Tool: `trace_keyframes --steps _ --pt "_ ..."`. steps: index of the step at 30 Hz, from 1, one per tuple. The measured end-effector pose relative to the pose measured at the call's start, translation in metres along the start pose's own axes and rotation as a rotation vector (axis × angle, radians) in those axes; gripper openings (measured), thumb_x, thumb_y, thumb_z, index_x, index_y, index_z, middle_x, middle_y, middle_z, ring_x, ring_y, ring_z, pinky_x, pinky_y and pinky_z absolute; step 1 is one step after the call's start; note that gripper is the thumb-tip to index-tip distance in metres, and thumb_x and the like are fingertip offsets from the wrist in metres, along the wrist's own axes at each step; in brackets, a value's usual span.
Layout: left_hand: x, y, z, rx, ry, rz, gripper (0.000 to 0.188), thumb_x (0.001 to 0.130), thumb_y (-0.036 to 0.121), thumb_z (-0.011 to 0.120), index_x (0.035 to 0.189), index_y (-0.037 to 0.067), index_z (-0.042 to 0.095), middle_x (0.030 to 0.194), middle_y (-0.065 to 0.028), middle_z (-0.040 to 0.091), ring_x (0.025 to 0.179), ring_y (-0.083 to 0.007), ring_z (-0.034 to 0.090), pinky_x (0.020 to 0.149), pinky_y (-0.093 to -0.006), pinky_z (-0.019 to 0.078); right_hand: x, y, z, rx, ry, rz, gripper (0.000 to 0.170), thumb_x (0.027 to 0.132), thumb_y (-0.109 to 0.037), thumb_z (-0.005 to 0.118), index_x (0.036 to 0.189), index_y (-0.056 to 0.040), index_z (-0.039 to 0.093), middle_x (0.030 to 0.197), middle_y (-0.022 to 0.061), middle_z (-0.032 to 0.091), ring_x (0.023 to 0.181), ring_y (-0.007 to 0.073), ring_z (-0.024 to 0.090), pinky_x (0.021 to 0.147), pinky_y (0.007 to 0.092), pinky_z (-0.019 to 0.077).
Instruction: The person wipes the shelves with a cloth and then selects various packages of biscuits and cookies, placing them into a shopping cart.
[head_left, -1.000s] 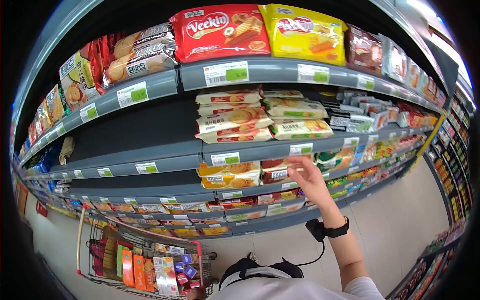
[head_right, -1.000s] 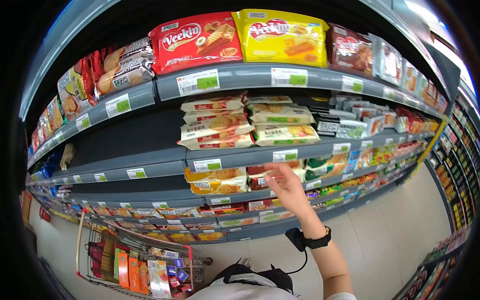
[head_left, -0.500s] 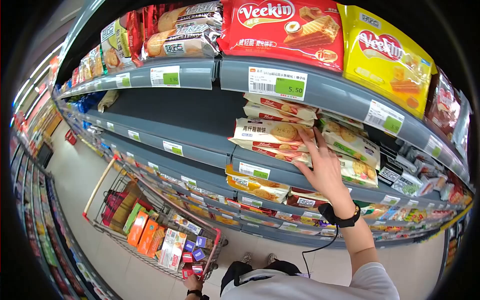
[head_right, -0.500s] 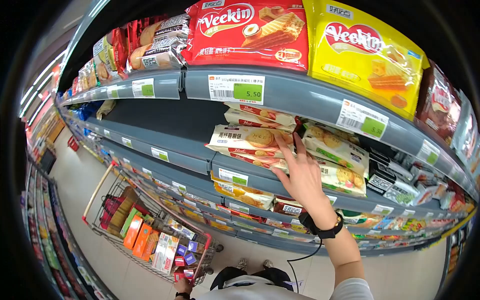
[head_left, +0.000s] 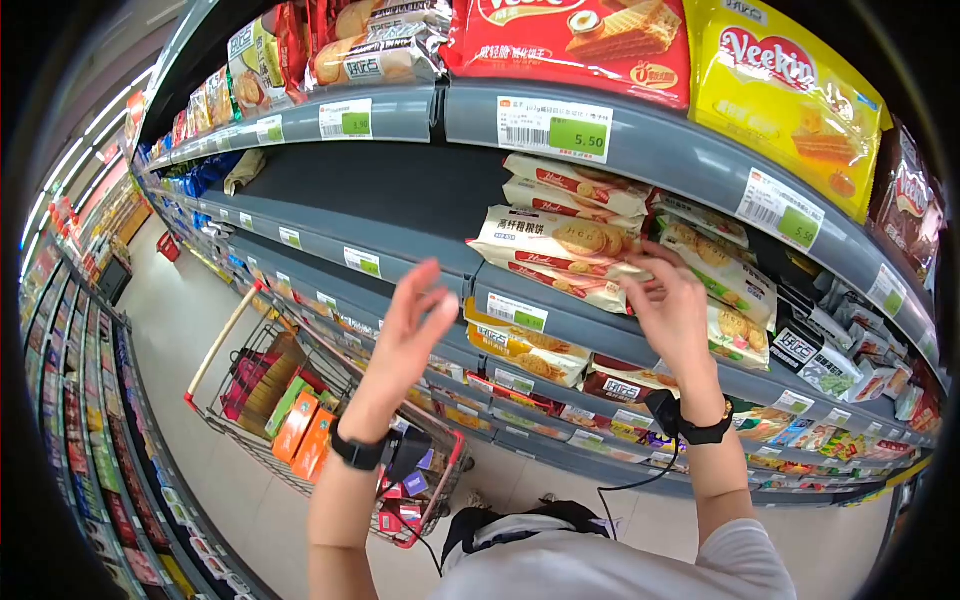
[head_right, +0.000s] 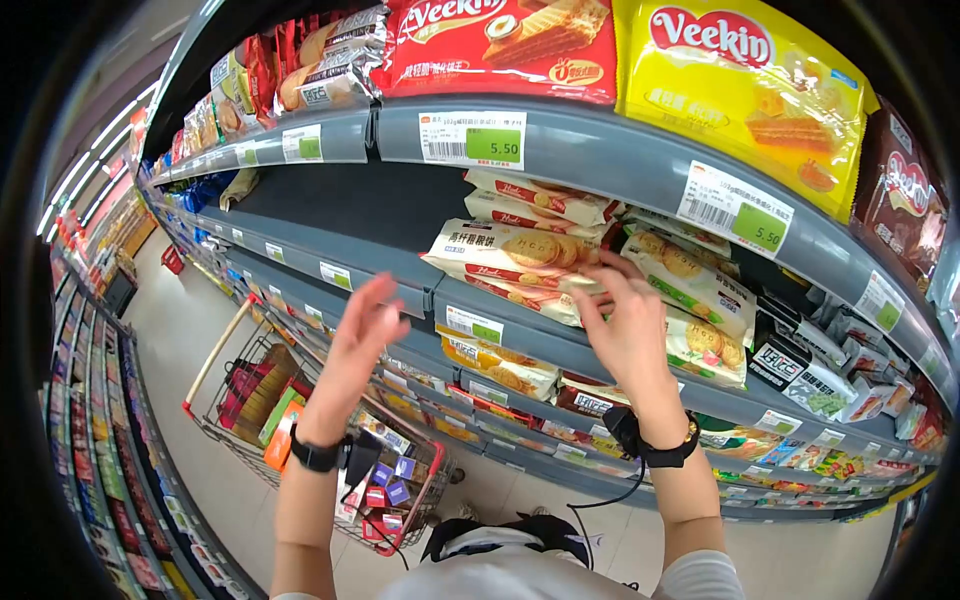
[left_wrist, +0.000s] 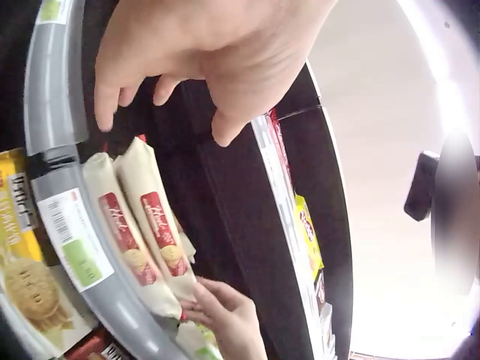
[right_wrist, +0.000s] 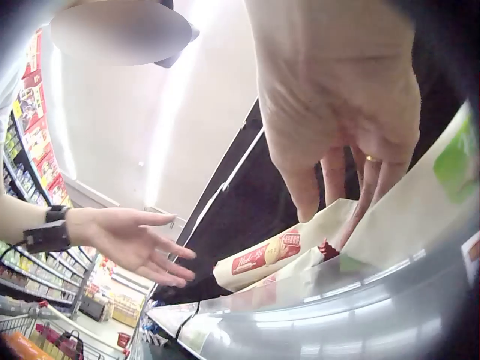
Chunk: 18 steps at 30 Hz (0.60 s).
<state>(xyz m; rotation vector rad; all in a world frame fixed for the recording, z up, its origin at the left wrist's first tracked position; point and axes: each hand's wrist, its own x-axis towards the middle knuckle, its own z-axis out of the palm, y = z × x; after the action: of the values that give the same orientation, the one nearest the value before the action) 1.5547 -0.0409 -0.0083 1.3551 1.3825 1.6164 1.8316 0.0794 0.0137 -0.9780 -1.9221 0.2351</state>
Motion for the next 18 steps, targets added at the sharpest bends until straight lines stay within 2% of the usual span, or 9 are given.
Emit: trace_keyframes --steps 4,6,7,9,10,14,15,16,18 --pt "0.073 0.017 0.014 0.146 0.022 -0.064 0.069 0.093 0.043 0.055 0.14 -0.003 0.034 0.14 -0.0188 0.041 0.126 -0.0241 0.044 0.101 -0.0353 0.0388 -0.011 -0.004 -0.005 0.064 -0.08 -0.013 0.034 0.081 -0.014 0.07 0.111 -0.0015 0.061 0.128 0.0218 0.051 0.078 0.0276 0.069 0.066 0.0327 0.0563" --pt "0.097 0.018 0.025 0.374 -0.152 -0.233 0.079 0.09 0.051 0.055 0.136 -0.011 0.035 0.137 -0.0222 0.044 0.124 -0.0236 0.046 0.101 -0.0327 0.0366 -0.015 -0.013 -0.005 -0.152 -0.088 -0.097 0.048 0.079 -0.017 0.072 0.121 -0.0034 0.053 0.126 0.0246 0.051 0.08 0.0348 0.068 0.069 0.0372 0.0562" --pt "0.107 0.018 0.026 0.371 -0.152 -0.226 0.079 0.09 0.051 0.055 0.136 -0.011 0.035 0.137 -0.0222 0.044 0.124 -0.0236 0.046 0.101 -0.0327 0.0366 -0.017 -0.013 -0.003 -0.261 -0.135 -0.125 0.057 0.078 -0.017 0.071 0.128 -0.0048 0.046 0.124 0.0274 0.05 0.082 0.041 0.065 0.07 0.0439 0.055" --pt "0.122 0.017 0.028 0.427 -0.383 -0.392 0.083 0.089 0.052 0.057 0.132 -0.016 0.037 0.13 -0.0231 0.051 0.119 -0.0241 0.05 0.1 -0.0316 0.0364 -0.014 -0.023 0.0 -0.319 -0.198 -0.084 0.057 0.078 -0.015 0.07 0.128 -0.0047 0.045 0.123 0.0279 0.05 0.082 0.0421 0.064 0.07 0.0452 0.0547" --pt "0.121 0.016 0.03 0.428 -0.387 -0.392 0.083 0.089 0.052 0.057 0.132 -0.016 0.037 0.13 -0.0231 0.051 0.119 -0.0241 0.05 0.1 -0.0316 0.0364 -0.015 -0.026 0.001 -0.37 -0.269 -0.036 0.056 0.079 -0.013 0.069 0.129 -0.0045 0.044 0.121 0.0283 0.05 0.082 0.0433 0.064 0.069 0.0465 0.0545" --pt "0.114 0.014 0.032 0.235 -0.266 -0.256 0.071 0.09 0.044 0.06 0.129 -0.012 0.042 0.122 -0.0196 0.056 0.11 -0.0233 0.055 0.096 -0.0314 0.0396 -0.018 -0.017 0.016 -0.359 -0.117 -0.094 0.056 0.079 -0.003 0.064 0.131 -0.007 0.043 0.117 0.0272 0.053 0.079 0.0444 0.063 0.066 0.0475 0.0548" --pt "0.11 0.014 0.031 0.152 -0.218 -0.203 0.066 0.09 0.04 0.062 0.129 -0.01 0.042 0.121 -0.0184 0.056 0.108 -0.0227 0.056 0.095 -0.0312 0.0405 -0.02 -0.015 0.018 -0.256 -0.105 -0.045 0.057 0.079 -0.001 0.064 0.132 -0.009 0.044 0.12 0.0267 0.052 0.088 0.0438 0.062 0.075 0.0485 0.0541" --pt "0.102 0.02 0.031 0.151 -0.206 -0.214 0.066 0.09 0.04 0.062 0.129 -0.01 0.042 0.121 -0.0184 0.056 0.108 -0.0227 0.056 0.095 -0.0312 0.0405 -0.022 -0.011 0.02 -0.249 -0.119 -0.049 0.057 0.079 -0.001 0.064 0.132 -0.009 0.044 0.12 0.0267 0.052 0.088 0.0438 0.062 0.075 0.0485 0.0541" --pt "0.083 0.043 0.027 -0.099 -0.178 -0.217 0.064 0.086 0.025 0.069 0.134 -0.003 0.037 0.121 -0.0145 0.055 0.11 -0.0203 0.055 0.097 -0.0301 0.0396 -0.026 -0.004 0.026 -0.192 0.086 -0.196 0.059 0.078 0.001 0.065 0.133 -0.0109 0.046 0.126 0.0261 0.05 0.102 0.0419 0.059 0.082 0.0471 0.053"
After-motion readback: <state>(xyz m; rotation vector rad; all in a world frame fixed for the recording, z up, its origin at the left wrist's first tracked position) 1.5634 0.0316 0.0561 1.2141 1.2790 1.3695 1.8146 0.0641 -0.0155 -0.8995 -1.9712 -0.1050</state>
